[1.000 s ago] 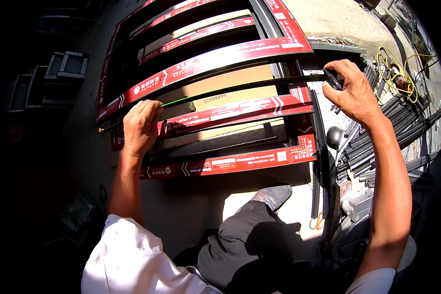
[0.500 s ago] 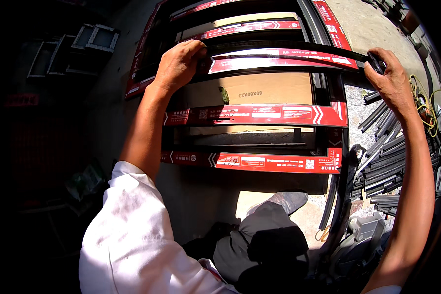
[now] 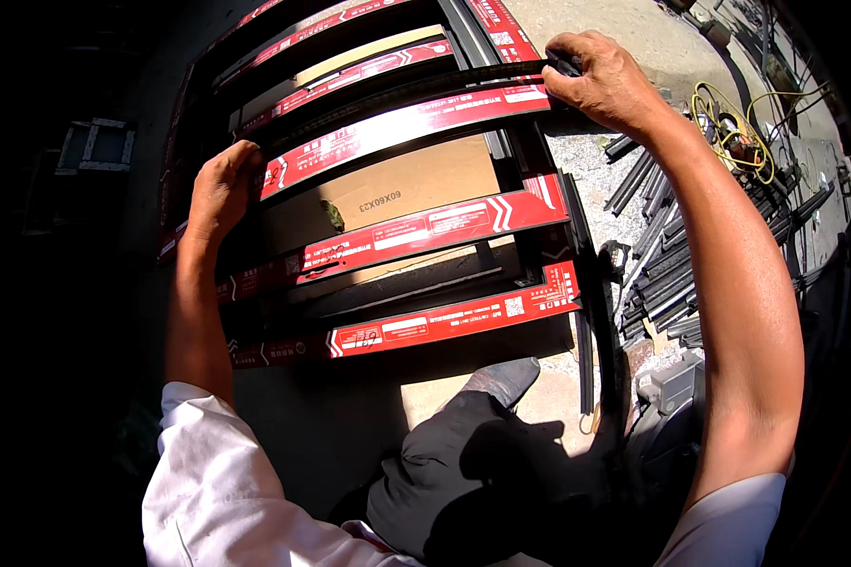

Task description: The person measures and marks a long black profile using a tape measure and marker, then cuts it with a miter saw. The person repeats the process for additional profiles, stacking the cut pieces.

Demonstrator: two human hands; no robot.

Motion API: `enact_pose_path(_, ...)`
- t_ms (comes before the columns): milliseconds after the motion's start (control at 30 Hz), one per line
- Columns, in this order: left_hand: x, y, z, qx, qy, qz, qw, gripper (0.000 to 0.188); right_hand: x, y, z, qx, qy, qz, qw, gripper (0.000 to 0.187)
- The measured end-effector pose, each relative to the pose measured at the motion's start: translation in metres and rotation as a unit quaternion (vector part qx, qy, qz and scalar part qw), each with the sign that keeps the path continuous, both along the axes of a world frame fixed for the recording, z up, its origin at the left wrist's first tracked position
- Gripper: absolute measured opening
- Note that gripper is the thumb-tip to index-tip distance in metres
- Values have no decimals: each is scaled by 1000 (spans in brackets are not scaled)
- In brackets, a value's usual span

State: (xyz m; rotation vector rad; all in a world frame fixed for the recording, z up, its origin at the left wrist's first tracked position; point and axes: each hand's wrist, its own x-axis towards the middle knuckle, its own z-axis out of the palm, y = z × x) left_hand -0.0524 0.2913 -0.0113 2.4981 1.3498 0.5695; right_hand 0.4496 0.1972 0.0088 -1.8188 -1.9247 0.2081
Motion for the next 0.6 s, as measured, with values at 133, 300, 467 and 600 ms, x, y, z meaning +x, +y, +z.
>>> enact_pose_path(133,11,0,4,6,4,-1,1000,5,9,3,1,17,-8,-10,1000,45)
enact_pose_path(300,9,1,5,-22,2,6,1000,6,17,11,-3,13,-34,-11,999,46)
enact_pose_path(467,10,1,1,-32,-15,4,999,6,28,12,-4,-42,-24,-42,998,44)
enact_pose_path(600,8,4,-1,-43,-20,10,999,5,32,8,-3,-41,-6,-37,998,46)
